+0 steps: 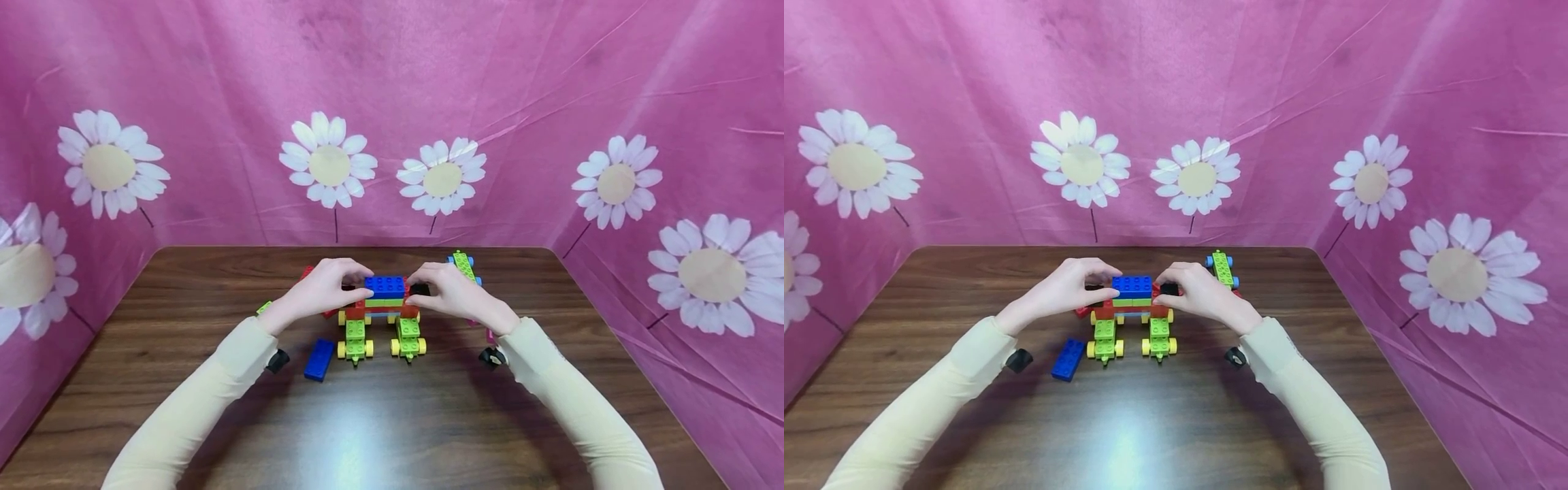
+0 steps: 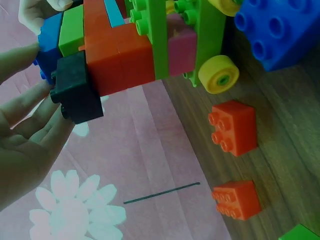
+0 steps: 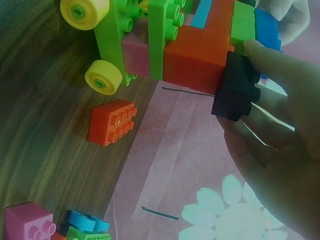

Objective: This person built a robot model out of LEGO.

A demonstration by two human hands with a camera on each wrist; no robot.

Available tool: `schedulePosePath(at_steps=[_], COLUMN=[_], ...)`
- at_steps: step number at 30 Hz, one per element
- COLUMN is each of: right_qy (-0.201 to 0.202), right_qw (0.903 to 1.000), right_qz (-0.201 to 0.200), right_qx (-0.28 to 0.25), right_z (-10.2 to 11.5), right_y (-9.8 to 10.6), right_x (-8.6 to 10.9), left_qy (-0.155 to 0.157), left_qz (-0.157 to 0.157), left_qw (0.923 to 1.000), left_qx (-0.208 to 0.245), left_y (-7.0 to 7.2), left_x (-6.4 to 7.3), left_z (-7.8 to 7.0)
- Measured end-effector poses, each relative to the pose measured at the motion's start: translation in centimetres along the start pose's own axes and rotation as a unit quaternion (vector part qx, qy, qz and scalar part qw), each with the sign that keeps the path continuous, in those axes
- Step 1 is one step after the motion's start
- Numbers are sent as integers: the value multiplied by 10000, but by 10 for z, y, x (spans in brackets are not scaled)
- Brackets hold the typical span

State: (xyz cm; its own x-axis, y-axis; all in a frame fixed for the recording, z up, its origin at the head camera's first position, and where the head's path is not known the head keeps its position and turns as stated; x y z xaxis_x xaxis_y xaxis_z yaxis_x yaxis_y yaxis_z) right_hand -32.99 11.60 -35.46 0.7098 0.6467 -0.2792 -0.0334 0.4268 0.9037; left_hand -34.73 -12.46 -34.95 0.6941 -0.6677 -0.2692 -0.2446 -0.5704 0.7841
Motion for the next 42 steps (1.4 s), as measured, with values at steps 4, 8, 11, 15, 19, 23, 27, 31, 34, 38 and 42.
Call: schedulePosePath(at_steps=[4,8,11,15,19,23,27,31,34,38,42], right_qy=[14,73,69,106,249,271,185,144,129,97,89], right_qw=[10000,9999,9997,9995,9992,9989,9990,9994,9994,9994,9995], right_qz=[-32,-94,-171,-269,-315,-326,-290,-224,-207,-168,-98], right_qx=[-18,-90,-158,-161,-82,-179,-294,-241,-262,-299,-297], right_z=[2,5,7,9,12,13,14,15,15,15,13], right_y=[2,3,4,6,6,7,8,9,10,11,11], right_x=[0,-2,-3,-5,-7,-10,-13,-14,-15,-16,-16], left_qy=[127,221,245,266,274,280,269,271,256,243,232], left_qz=[6,27,35,84,99,101,98,97,73,76,171], left_qw=[9995,9988,9986,9986,9986,9984,9985,9986,9988,9990,9989], left_qx=[286,445,461,459,447,472,468,445,407,380,373], left_y=[1,0,1,0,0,1,1,1,2,3,2], left_x=[2,3,2,1,0,-1,-2,-1,-2,-2,-3], left_z=[2,4,4,4,4,3,3,3,3,2,3])
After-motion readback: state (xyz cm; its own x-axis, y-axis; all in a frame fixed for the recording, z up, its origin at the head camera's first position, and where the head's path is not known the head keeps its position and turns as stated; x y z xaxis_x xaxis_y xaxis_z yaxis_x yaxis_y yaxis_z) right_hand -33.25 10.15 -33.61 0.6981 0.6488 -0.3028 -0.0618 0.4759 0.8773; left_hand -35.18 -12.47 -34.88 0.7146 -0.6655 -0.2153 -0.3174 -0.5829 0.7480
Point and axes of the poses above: each hand's wrist, its own x-axis away from the middle knuckle, its own y-axis out of the back of the hand, z = x × y, the point moved 3 cm from there along -x, towards the middle knuckle, and after that the axes turned 1 degree about y, right-handed, at the moved point
